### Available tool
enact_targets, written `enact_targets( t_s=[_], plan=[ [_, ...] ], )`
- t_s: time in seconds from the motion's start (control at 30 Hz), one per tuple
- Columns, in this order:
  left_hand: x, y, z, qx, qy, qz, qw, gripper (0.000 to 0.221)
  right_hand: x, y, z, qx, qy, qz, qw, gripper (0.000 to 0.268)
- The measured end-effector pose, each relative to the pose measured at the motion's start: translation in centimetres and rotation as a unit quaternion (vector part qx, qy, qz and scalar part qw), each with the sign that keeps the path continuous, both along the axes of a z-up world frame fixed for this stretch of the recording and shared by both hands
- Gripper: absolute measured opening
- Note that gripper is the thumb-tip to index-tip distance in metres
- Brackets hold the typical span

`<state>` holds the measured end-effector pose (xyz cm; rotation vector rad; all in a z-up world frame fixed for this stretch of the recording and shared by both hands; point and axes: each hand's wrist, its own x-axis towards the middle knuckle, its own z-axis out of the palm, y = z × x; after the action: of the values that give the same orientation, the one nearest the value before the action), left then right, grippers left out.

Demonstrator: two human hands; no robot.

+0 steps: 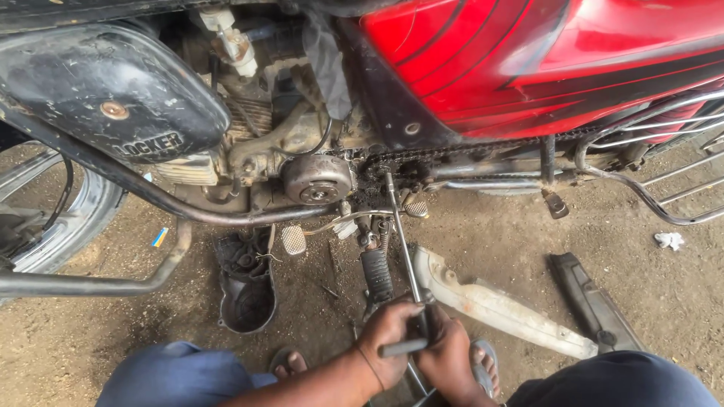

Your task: The person crouches beside a red motorcycle and works on the drive chain and front sprocket area by hand, fitting a sprocket component onto the chain. They then use a socket wrench to tighten a bolt on the chain cover, repositioning the wrench repeatedly.

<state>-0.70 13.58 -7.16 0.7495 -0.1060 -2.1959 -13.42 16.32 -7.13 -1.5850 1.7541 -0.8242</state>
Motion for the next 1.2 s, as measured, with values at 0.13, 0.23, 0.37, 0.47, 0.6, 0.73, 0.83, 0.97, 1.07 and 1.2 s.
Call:
enact_targets(
  t_s=[0.13,0.23,0.37,0.47,0.6,0.73,0.83,0.97,1.07,1.2],
  plan=[
    [-0.6,0.2,-0.3,0.024,-0.042,0.017,0.999,0.007,-0.3,0.3,-2.3,-0.005,-0.145,0.026,0.989,0.034],
    [-1.1,0.0,-0.5,0.058,-0.104,0.018,0.993,0.008,-0.4,0.2,-3.6,-0.026,-0.251,0.042,0.967,0.040],
    [-1.1,-0.1,1.9,0.086,-0.155,0.033,0.984,0.014,-0.8,0.1,-5.9,0.008,-0.266,0.007,0.964,0.041],
    [-1.2,-0.2,4.1,0.118,-0.202,0.019,0.972,0.010,-1.1,0.3,-6.6,0.023,-0.265,-0.008,0.964,0.038],
    [-1.5,-0.1,4.1,0.127,-0.212,0.031,0.968,0.007,-1.1,0.4,-7.7,0.034,-0.276,-0.008,0.960,0.035],
    [-2.4,0.0,2.2,0.115,-0.166,0.068,0.977,0.006,-0.7,0.5,-6.5,0.015,-0.308,0.002,0.951,0.038],
    [-2.7,-0.2,2.4,0.141,-0.217,0.064,0.964,0.006,-0.9,0.6,-7.9,0.001,-0.331,0.005,0.944,0.042],
    [-3.2,-0.4,0.5,0.123,-0.203,0.090,0.967,0.005,-1.2,0.5,-9.6,0.014,-0.319,-0.020,0.948,0.039],
    [-2.6,-0.6,0.2,0.074,-0.174,0.062,0.980,0.002,-1.3,0.6,-8.6,0.008,-0.291,-0.016,0.957,0.038],
    [-0.3,-2.8,6.1,0.051,-0.230,-0.064,0.970,0.015,-0.1,0.0,-4.7,-0.004,-0.208,0.013,0.978,0.038]
  ],
)
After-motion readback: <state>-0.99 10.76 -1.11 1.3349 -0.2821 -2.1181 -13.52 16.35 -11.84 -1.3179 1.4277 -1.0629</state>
